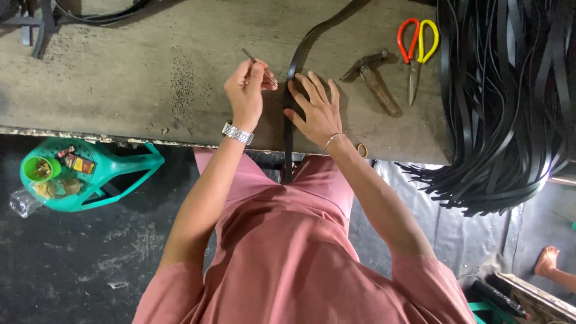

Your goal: Hammering a small metal punch into a long leather strip at regular intervals on a workshop table.

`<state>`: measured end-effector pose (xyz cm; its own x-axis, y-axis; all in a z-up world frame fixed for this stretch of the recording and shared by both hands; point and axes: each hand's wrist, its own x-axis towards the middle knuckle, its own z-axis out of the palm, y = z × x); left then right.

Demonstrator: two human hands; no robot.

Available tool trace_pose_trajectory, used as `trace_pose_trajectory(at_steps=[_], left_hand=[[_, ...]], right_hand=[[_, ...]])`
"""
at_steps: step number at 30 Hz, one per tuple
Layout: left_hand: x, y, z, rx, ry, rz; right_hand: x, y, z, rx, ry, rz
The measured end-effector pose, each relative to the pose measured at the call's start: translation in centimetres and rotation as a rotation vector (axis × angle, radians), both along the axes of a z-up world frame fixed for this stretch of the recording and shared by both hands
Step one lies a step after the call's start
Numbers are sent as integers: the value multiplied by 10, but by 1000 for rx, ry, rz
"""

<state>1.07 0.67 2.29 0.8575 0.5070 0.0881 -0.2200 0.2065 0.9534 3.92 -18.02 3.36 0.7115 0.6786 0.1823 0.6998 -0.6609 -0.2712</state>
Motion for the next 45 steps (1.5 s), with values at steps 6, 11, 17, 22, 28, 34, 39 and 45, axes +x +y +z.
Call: trace_pose_trajectory(at_steps=[6, 11, 17, 22, 28, 34, 39, 45], left_hand=[[-9, 8, 6, 268, -34, -84], [-14, 0, 0, 305, -13, -156], [-14, -11, -10, 336, -47, -213], [-16, -12, -4, 345, -30, -202], [-16, -12, 1, 395, -11, -197], [-16, -12, 9, 471, 13, -176], [-15, -14, 7, 521, 28, -161], [-14, -14, 8, 549, -14, -144]], right_hand=[[-1, -5, -10, 13, 40, 10], [-10, -17, -13, 17, 83, 30], [-12, -21, -9, 15, 115, 18], [-7, -23, -4, 12, 182, 25], [-1, -24, -11, 19, 174, 53], [-2, -23, -7, 25, 191, 53], [-3, -23, -8, 31, 177, 52], [-3, -23, -7, 34, 193, 47]])
